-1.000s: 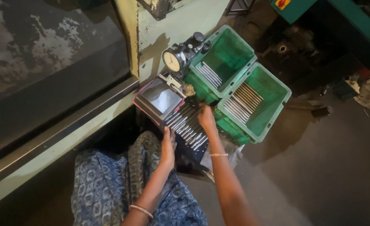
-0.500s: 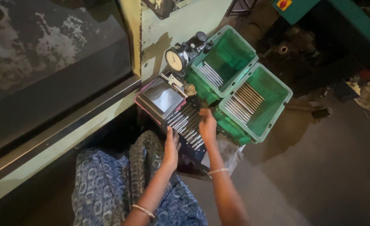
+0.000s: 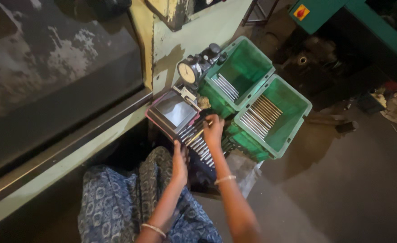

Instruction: The person opens a machine door, removes a small metal rod, wipes it with a cloth, and places it into a green bin. They repeat this process for several rods, then use a rod to wipe the interior surface of the machine before closing the door.

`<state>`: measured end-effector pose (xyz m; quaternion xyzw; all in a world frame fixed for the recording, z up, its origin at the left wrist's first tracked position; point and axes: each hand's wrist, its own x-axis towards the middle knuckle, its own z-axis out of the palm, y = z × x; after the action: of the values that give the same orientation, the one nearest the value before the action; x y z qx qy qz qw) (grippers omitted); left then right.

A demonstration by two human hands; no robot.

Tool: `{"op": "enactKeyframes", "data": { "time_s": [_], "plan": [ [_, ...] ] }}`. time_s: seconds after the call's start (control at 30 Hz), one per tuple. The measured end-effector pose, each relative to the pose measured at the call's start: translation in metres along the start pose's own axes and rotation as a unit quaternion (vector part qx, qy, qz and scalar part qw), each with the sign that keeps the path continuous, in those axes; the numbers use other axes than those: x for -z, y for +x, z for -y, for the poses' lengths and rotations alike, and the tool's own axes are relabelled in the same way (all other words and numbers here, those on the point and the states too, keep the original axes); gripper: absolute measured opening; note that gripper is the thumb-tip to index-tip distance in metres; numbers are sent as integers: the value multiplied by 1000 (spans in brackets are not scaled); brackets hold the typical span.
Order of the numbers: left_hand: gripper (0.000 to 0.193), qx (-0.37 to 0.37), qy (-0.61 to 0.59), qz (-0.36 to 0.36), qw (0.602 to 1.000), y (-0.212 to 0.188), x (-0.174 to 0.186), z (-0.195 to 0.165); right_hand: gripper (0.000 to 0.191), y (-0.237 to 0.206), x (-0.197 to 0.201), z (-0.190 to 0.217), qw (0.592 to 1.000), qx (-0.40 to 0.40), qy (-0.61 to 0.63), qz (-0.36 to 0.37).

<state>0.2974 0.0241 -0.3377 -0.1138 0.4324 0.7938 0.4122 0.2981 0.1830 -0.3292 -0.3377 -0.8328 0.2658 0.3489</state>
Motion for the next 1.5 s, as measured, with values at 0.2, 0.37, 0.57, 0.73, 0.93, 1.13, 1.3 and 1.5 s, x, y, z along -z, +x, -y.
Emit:
{"op": "enactKeyframes", "data": {
  "time_s": [0.2, 0.37, 0.57, 0.73, 0.93, 1.13, 1.3, 1.5],
  "plan": [
    [66, -41, 26, -55, 997, -8, 14, 4, 19, -44, 15, 29, 813, -240, 523, 87],
    [52, -280, 44, -43, 958, -33, 1, -37, 29, -66, 38, 68, 751, -342, 543, 156],
    [52, -430, 245, -62, 867, -123, -29, -112, 32, -54, 61, 104, 454, -365, 775, 244],
    [33, -519, 393, -56, 757, -185, -46, -148, 31, -76, 62, 154, 381, -500, 755, 185],
    [29, -581, 429, -79, 687, -220, -40, -166, 32, -79, 70, 204, 311, -418, 797, 305],
    [29, -524, 259, -90, 806, -225, -25, -195, 31, -97, 104, 248, 442, -346, 777, 286],
    [33, -500, 384, -92, 771, -227, 0, -234, 28, -88, 114, 278, 697, -107, 628, 329],
    [33, -541, 418, -134, 717, -233, 19, -280, 31, -82, 106, 312, 795, -50, 556, 239]
  ]
}}
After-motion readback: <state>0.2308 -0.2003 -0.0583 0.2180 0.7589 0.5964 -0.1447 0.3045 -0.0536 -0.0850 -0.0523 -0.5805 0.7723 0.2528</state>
